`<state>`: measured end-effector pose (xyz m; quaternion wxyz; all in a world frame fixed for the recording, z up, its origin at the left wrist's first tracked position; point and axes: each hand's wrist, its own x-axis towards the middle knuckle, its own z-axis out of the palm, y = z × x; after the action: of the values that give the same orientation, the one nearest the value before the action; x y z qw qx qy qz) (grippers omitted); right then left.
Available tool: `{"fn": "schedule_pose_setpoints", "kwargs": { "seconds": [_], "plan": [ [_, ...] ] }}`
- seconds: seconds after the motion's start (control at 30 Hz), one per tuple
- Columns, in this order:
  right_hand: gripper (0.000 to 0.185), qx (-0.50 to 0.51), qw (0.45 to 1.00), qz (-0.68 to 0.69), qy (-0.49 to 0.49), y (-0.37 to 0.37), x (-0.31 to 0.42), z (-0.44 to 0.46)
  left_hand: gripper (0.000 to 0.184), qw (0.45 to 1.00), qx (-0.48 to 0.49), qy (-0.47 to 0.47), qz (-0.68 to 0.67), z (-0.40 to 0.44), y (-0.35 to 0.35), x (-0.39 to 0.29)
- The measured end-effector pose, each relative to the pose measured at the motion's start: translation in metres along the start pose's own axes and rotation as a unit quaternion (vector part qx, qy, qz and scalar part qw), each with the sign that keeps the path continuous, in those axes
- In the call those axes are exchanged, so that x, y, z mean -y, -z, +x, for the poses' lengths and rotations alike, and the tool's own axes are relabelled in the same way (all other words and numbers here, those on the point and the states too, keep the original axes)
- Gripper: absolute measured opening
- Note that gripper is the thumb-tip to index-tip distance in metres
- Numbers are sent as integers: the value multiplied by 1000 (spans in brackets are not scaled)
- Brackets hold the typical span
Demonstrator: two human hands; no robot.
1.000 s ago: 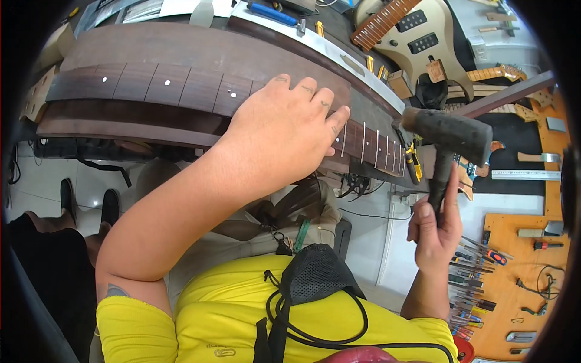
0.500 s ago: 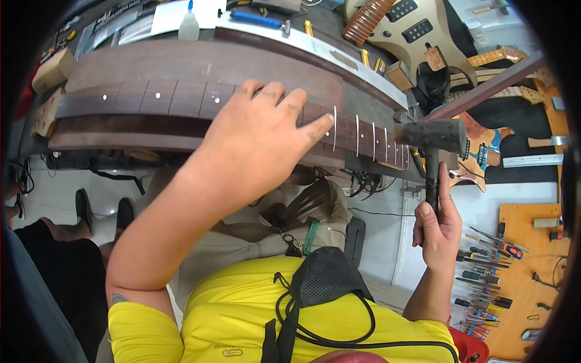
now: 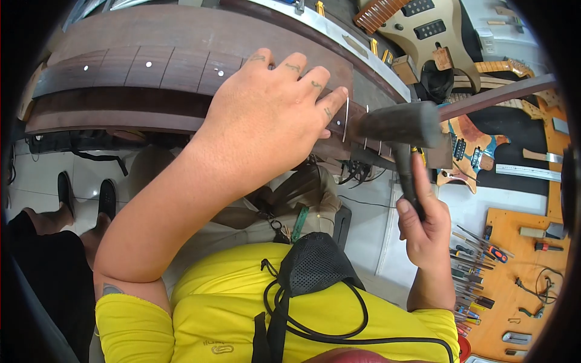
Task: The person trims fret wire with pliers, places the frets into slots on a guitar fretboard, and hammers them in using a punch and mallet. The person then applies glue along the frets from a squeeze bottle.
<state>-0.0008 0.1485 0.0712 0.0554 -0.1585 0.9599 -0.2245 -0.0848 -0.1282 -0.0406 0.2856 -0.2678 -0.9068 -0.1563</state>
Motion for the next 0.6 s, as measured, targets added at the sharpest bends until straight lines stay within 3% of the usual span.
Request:
{"fn": "schedule_pose_setpoints", "kwargs": {
  "seconds": [0.2,0.27,0.4,0.43,0.6],
  "plan": [
    [67,-64,995,57,-55,-11,5,-4,48,1000,-5,-3,7,0,-1,0],
    [66,-67,993,66,-68,-7,9,-2,37,1000,-12,1,3,0,0,0],
    [65,-121,981,137,-72,-19,16,-1,34,999,-47,6,1,-2,-5,0],
    [66,-78,993,56,-68,-18,10,-1,33,999,-42,1,15,-2,-5,1],
    [66,-71,991,75,-89,-9,16,5,32,999,-37,-2,24,1,-3,0]
  ]
}}
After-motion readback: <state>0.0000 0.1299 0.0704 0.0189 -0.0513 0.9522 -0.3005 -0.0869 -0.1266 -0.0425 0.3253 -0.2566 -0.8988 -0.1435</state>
